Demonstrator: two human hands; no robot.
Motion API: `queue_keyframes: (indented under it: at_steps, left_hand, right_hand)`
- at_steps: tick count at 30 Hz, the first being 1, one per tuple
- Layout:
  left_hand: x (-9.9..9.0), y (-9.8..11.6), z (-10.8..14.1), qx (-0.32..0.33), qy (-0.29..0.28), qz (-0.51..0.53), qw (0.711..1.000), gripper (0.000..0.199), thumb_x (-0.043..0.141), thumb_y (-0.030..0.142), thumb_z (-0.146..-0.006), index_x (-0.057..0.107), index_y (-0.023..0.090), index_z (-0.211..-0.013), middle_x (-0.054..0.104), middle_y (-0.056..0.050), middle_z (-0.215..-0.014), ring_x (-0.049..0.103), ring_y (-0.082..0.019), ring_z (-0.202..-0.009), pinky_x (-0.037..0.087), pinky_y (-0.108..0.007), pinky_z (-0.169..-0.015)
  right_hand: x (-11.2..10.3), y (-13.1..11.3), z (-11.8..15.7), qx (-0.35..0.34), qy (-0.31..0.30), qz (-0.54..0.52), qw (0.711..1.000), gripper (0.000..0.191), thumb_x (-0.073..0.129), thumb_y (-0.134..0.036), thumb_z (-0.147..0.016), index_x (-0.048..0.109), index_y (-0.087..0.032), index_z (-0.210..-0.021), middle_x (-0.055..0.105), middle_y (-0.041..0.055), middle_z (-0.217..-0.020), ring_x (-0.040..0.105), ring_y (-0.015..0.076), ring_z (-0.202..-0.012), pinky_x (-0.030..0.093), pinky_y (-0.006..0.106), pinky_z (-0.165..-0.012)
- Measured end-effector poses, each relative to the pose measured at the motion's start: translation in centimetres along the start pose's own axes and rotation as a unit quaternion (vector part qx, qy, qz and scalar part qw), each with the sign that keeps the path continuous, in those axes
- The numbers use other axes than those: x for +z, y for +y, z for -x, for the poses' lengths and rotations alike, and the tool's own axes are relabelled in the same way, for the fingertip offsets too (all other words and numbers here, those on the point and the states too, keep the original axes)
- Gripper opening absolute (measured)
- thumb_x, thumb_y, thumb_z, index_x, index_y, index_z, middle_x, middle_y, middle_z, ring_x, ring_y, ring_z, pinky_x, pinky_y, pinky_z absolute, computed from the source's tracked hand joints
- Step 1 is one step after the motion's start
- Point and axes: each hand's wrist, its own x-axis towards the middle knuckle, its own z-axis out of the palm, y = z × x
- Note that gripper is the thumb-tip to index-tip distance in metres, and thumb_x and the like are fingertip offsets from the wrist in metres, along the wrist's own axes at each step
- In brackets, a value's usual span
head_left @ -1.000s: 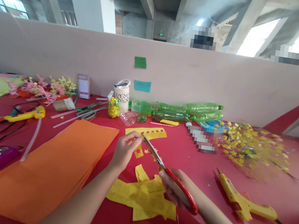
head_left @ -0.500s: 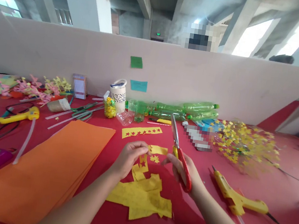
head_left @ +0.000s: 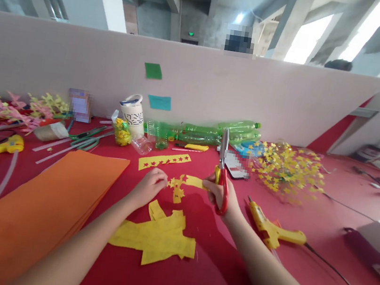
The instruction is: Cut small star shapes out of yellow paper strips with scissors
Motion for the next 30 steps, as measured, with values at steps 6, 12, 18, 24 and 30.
queue_keyframes:
  at_steps: [6,12,18,24,30]
  left_hand:
    - [2.1,-0.1,-1.0,0.105,-0.084,-0.257,0.957,0.022,0.045,0.028,-0.083,0.057,0.020,-0.066,0.052,-0.007,-0.096,0.047,-0.026,-0.095,0.038,-0.044,-0.087]
    - [1.8,-0.6,-1.4,0.122,-0.039,-0.318,0.939,0.019,0.054,0.028,-0.077,0.053,0.019,-0.061,0.052,-0.008,-0.093,0.048,-0.027,-0.093,0.037,-0.044,-0.086]
    - [0.5,2.7,0.2,0.042,-0.025,-0.126,0.991,0.025,0.044,0.038,-0.088,0.061,0.021,-0.082,0.059,-0.006,-0.085,0.055,-0.022,-0.080,0.042,-0.035,-0.074]
    - [2.4,5.0,2.7,-0.051,-0.086,0.221,0.970,0.035,0.050,0.044,-0.087,0.059,0.025,-0.114,0.065,-0.006,-0.097,0.060,-0.020,-0.090,0.046,-0.030,-0.077]
    - [2.6,4.0,2.7,-0.085,0.038,0.256,0.962,0.027,0.058,0.045,-0.082,0.064,0.019,-0.078,0.060,-0.002,-0.072,0.057,-0.017,-0.073,0.043,-0.026,-0.067]
  right_hand:
    - [-0.4,0.1,-0.8,-0.018,0.063,-0.030,0.997,0.024,0.062,-0.023,-0.061,0.041,-0.022,-0.073,0.046,-0.0110,-0.046,0.036,0.0054,-0.031,0.027,0.016,-0.031]
    - [-0.6,0.4,-1.1,-0.023,0.069,-0.034,0.997,0.023,0.065,-0.023,-0.060,0.044,-0.021,-0.071,0.045,-0.0110,-0.043,0.038,0.0067,-0.030,0.026,0.017,-0.029]
    - [0.2,0.5,-0.5,-0.048,0.080,-0.054,0.994,0.023,0.065,-0.023,-0.064,0.044,-0.021,-0.073,0.047,-0.0110,-0.047,0.038,0.0057,-0.032,0.029,0.016,-0.031]
    - [1.5,0.6,0.9,-0.073,0.070,-0.068,0.993,0.024,0.064,-0.025,-0.070,0.041,-0.022,-0.077,0.053,-0.0093,-0.059,0.043,0.0055,-0.032,0.035,0.018,-0.034]
    - [3.2,2.1,2.4,-0.027,-0.020,0.034,0.999,0.022,0.065,-0.029,-0.075,0.044,-0.022,-0.079,0.054,-0.0076,-0.057,0.052,0.0105,-0.036,0.038,0.020,-0.036]
